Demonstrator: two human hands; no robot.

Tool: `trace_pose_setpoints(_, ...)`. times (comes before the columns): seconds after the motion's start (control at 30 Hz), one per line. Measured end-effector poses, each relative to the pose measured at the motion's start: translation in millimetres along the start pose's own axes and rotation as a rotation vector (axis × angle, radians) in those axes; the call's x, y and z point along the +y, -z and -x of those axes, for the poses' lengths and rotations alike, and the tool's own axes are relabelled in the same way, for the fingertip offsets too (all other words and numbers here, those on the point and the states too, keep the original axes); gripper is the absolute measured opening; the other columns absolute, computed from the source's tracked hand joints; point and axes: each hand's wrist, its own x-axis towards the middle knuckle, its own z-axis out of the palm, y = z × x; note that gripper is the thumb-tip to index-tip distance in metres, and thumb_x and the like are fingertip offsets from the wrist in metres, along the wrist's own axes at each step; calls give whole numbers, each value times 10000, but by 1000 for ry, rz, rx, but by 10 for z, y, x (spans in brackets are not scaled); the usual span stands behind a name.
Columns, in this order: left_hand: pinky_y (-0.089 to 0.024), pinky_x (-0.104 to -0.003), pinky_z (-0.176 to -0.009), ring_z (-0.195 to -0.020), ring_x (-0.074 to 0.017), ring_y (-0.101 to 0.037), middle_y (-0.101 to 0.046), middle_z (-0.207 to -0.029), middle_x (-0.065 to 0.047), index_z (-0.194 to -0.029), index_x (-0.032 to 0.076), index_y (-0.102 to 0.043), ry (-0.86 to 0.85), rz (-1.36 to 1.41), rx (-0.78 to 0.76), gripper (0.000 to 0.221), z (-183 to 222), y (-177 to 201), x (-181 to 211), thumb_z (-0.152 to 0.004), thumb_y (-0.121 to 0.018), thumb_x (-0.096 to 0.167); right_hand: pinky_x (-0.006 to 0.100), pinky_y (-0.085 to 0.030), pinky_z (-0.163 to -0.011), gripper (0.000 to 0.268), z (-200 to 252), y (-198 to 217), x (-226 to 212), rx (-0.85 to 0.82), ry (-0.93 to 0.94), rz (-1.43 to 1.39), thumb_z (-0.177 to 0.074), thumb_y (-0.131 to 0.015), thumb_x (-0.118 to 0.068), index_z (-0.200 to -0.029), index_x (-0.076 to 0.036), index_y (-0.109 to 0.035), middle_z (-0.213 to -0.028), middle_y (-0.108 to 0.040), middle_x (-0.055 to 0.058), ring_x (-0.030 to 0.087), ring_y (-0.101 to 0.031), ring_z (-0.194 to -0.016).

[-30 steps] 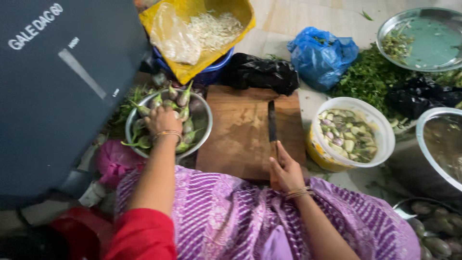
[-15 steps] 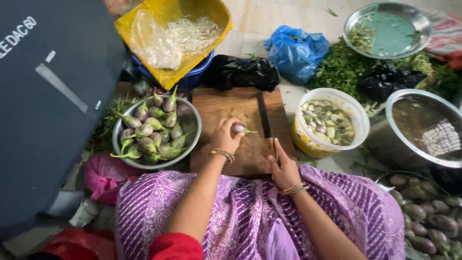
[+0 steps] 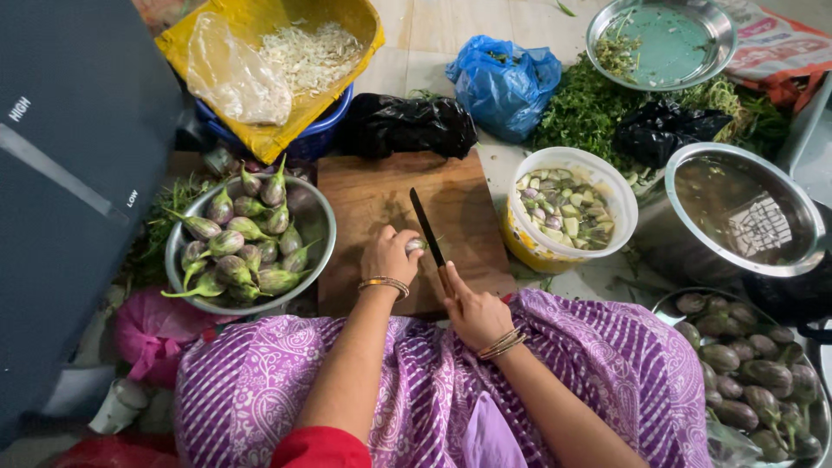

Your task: The person chops small eggplants with a knife on a wooden board, placing the pieces into a bowl of water.

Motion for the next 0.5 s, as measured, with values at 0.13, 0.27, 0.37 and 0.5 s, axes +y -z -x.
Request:
trace_pose_setpoints(0.13, -550, -466, -812, -968, -344, -660, -649, -1055, -111, -1048, 224, -770, 15, 31, -49, 252, -50, -60, -60, -800, -811, 247, 543, -574, -668, 706, -2, -26, 79, 68, 110, -100, -918, -586, -383, -1569, -258, -344, -781, -751, 176, 429, -704, -676)
trace_pose_setpoints(0.27, -554, -453, -838, -983, -344, -661, -646, -1035, -129, -1051, 217, -784, -55, 60, -68, 238, -71, -160, -195, -814, -803, 218, 557, -567, -710, 729, -244, -127, 45, -37, 105, -10, -945, -554, -401, -1597, -257, -262, -830, -754, 186, 441, -711, -725)
trace_pose_setpoints(0.37, -551, -453, -841, -979, -341, -663, -650, -1049, -130, -1080, 223, -779, -66, 63, -136, 306, -138, -153, -249, -776, -797, 186, 567, -562, -737, 761, -547, -83, -115, -86, 66, 87, -955, -545, -406, -1619, -253, -206, -859, -741, 222, 449, -712, -770)
trace_pose_setpoints(0.5, -537, -473, -841, -991, -381, -647, -649, -1078, -147, -1155, 179, -704, -29, 124, 25, 349, 12, -173, -284, -828, -819, 227, 567, -575, -710, 757, -511, 51, -157, -147, 67, 216, -964, -521, -402, -1628, -264, -186, -879, -739, 222, 431, -727, -783)
